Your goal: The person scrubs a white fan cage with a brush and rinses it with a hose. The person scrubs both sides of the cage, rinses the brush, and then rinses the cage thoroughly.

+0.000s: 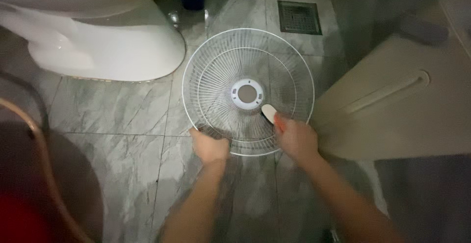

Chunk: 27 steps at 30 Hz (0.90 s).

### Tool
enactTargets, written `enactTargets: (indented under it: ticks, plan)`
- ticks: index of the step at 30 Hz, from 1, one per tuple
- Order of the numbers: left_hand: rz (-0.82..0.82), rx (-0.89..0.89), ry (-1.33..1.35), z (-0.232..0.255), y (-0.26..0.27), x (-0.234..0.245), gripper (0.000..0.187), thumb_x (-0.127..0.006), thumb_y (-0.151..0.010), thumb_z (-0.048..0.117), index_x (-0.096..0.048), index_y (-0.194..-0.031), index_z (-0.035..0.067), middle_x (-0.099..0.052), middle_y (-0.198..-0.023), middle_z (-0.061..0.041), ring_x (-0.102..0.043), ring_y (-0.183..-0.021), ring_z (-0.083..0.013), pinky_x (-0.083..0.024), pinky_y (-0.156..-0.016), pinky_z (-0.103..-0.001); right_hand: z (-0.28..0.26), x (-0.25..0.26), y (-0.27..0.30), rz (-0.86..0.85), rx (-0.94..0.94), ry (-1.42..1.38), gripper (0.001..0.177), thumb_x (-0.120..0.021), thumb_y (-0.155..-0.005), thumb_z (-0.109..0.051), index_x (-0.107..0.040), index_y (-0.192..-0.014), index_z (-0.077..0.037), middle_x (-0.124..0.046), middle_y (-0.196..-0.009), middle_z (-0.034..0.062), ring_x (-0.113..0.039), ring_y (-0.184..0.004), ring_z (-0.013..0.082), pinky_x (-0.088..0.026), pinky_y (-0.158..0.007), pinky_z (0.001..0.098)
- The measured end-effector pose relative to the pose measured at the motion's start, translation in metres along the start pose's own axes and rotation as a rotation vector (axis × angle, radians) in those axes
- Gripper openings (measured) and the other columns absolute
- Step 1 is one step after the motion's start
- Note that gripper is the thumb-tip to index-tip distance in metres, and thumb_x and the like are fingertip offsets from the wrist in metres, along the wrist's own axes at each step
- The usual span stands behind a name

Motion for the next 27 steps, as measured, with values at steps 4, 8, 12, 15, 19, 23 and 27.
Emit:
enactTargets:
  ticks: [4, 8, 12, 15, 19, 23, 27]
  plan:
    - [-0.141, 0.185, -0.007, 0.020, 0.038, 0.008, 0.123, -0.076, -0.070, 0.007, -0.003, -0.168, 0.003, -0.055, -0.137, -0.028, -0.064, -0.117, -0.0458, -0.051, -0.107, -0.050, -0.007, -0.002, -0.004, 0.086, 0.101, 0.089, 0.042, -0.052, -0.102, -0.040, -0.075, -0.098, -0.005, -0.071, -0.074, 0.0172, -0.070, -0.064, 0.0300, -0.056, -0.064, 0.0446]
    - [-0.020, -0.374, -0.338, 0.061, 0.069, 0.044, 0.138, -0.093, -0.052, 0.019, -0.002, -0.155, -0.002, -0.015, -0.159, -0.034, -0.012, -0.146, -0.0482, -0.010, -0.118, -0.062, 0.001, 0.014, -0.009, 0.141, 0.137, 0.021, 0.039, -0.057, -0.098, -0.043, -0.077, -0.110, -0.012, -0.071, -0.079, 0.0201, -0.068, -0.066, 0.0366, -0.054, -0.065, 0.0478]
    - [-0.412, -0.576, -0.839, 0.090, 0.045, 0.057, 0.138, -0.089, -0.064, 0.052, 0.001, -0.160, 0.012, 0.002, -0.169, -0.019, 0.007, -0.155, -0.0382, 0.001, -0.122, -0.060, 0.004, 0.021, -0.013, 0.229, 0.278, -0.010, 0.038, -0.062, -0.088, -0.039, -0.077, -0.116, -0.019, -0.073, -0.082, 0.0171, -0.067, -0.065, 0.0358, -0.053, -0.060, 0.0485]
    - [-0.621, -0.466, -1.100, 0.090, 0.003, 0.047, 0.144, -0.089, -0.064, 0.063, 0.002, -0.162, 0.011, 0.000, -0.171, -0.013, 0.002, -0.159, -0.0307, -0.002, -0.128, -0.052, 0.001, 0.007, -0.007, -0.005, 0.010, -0.026, 0.036, -0.056, -0.098, -0.042, -0.074, -0.106, -0.012, -0.074, -0.080, 0.0150, -0.071, -0.066, 0.0292, -0.058, -0.063, 0.0454]
    - [-0.622, -0.390, -1.168, 0.061, -0.007, 0.023, 0.148, -0.088, -0.064, 0.069, 0.000, -0.163, 0.003, -0.005, -0.172, -0.016, -0.005, -0.158, -0.0361, -0.012, -0.127, -0.044, -0.041, -0.037, 0.020, -0.099, 0.081, -0.097, 0.047, -0.050, -0.102, -0.047, -0.075, -0.093, -0.008, -0.072, -0.074, 0.0119, -0.069, -0.066, 0.0260, -0.054, -0.065, 0.0442]
    - [-0.599, -0.418, -1.069, 0.052, -0.007, 0.014, 0.143, -0.087, -0.066, 0.069, -0.005, -0.161, 0.000, -0.007, -0.170, -0.018, -0.008, -0.156, -0.0406, -0.020, -0.122, -0.048, -0.040, -0.046, 0.019, -0.053, 0.221, 0.141, 0.057, -0.046, -0.108, -0.050, -0.076, -0.088, -0.006, -0.067, -0.073, 0.0127, -0.067, -0.069, 0.0283, -0.053, -0.067, 0.0442]
    - [-0.674, -0.360, -1.086, 0.054, 0.007, 0.007, 0.145, -0.081, -0.068, 0.079, -0.010, -0.159, -0.007, -0.011, -0.167, -0.027, -0.015, -0.154, -0.0413, -0.023, -0.123, -0.046, 0.002, -0.005, -0.013, -0.031, -0.007, -0.094, 0.048, -0.044, -0.102, -0.045, -0.073, -0.097, -0.007, -0.071, -0.070, 0.0122, -0.073, -0.064, 0.0279, -0.059, -0.062, 0.0454]
Point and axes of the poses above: each hand's wrist, its own y-axis away from the middle knuckle, its own x-axis out of the back of the hand, z = x × y, the point moved 2 cm from there along -y, towards the middle knuckle
